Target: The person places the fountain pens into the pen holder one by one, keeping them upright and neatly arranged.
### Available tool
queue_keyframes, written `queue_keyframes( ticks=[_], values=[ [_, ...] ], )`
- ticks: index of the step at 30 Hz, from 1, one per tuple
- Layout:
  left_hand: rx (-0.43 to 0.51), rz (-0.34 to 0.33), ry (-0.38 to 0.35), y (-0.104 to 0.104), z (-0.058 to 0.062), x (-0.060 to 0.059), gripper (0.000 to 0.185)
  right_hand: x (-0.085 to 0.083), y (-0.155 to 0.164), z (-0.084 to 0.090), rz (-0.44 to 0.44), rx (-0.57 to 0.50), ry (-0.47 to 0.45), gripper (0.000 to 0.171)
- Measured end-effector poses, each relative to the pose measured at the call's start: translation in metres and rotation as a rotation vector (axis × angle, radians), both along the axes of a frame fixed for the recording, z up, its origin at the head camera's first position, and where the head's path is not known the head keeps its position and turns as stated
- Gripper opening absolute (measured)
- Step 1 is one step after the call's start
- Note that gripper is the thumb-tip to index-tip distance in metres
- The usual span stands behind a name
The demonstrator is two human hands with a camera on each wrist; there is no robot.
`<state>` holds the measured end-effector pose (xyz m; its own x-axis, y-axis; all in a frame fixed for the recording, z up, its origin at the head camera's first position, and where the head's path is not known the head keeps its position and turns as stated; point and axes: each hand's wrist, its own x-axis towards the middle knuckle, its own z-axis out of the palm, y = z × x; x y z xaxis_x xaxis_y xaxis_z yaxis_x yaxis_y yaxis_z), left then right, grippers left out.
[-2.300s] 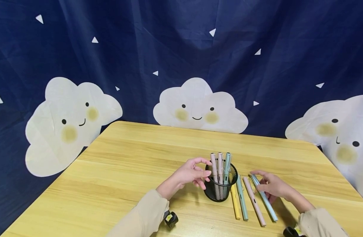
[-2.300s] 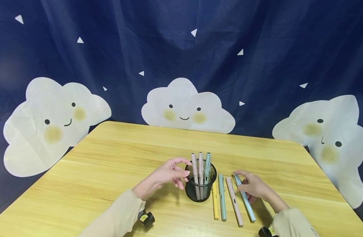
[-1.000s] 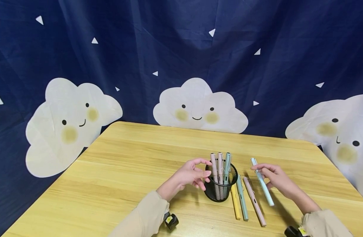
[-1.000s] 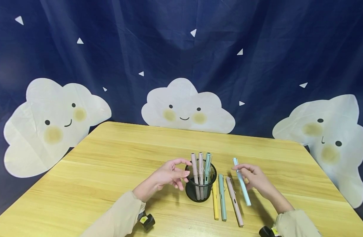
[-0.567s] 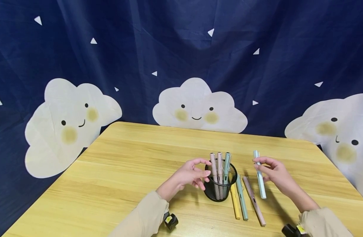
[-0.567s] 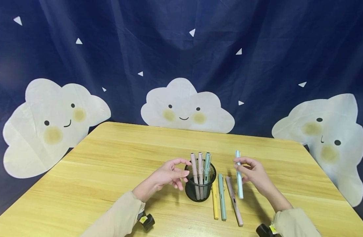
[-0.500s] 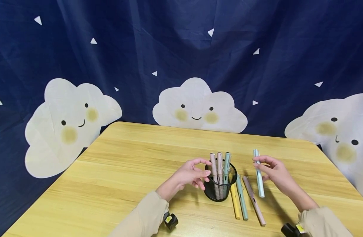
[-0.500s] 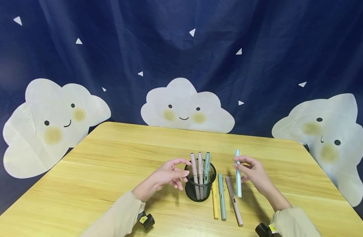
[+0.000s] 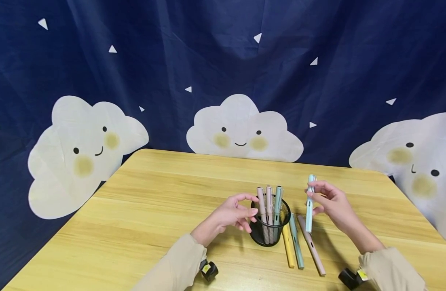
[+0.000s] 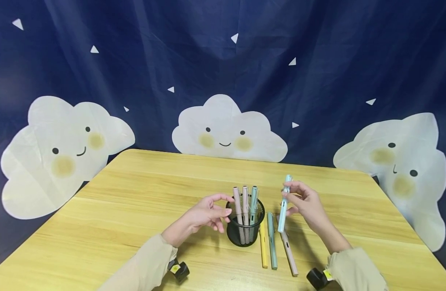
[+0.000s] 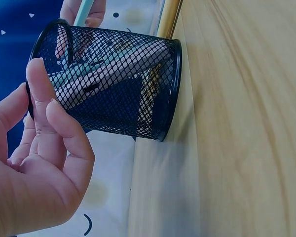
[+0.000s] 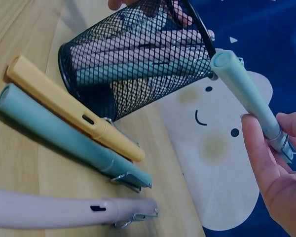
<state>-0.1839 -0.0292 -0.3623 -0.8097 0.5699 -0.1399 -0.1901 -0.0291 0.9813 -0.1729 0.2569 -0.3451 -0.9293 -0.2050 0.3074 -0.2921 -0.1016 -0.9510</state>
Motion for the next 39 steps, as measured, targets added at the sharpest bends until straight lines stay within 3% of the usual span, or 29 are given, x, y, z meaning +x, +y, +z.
queue_keyframes(
  ticks=[5,10,17,31,37,39],
  values=[
    [-0.004,0.004,-0.001,0.0,0.001,0.0,0.033,-0.002,-0.006,0.003,0.046,-0.119,0.034,0.044],
    [-0.01,0.01,0.002,0.0,0.001,0.001,0.033,-0.003,-0.012,0.006,0.04,-0.212,0.022,0.056],
    [-0.004,0.013,0.003,0.001,0.0,0.002,0.033,-0.004,-0.018,0.007,0.044,-0.307,0.045,0.056],
    [0.006,0.004,0.006,0.0,0.0,0.002,0.034,-0.005,-0.027,0.011,-0.034,-0.383,0.054,0.052],
    [0.008,0.002,0.007,-0.001,0.0,0.002,0.033,-0.005,-0.03,0.01,-0.042,-0.365,0.13,0.053],
    [0.007,0.002,0.006,-0.001,0.0,0.002,0.033,-0.016,-0.023,-0.003,-0.044,-0.324,0.171,0.056]
  ],
)
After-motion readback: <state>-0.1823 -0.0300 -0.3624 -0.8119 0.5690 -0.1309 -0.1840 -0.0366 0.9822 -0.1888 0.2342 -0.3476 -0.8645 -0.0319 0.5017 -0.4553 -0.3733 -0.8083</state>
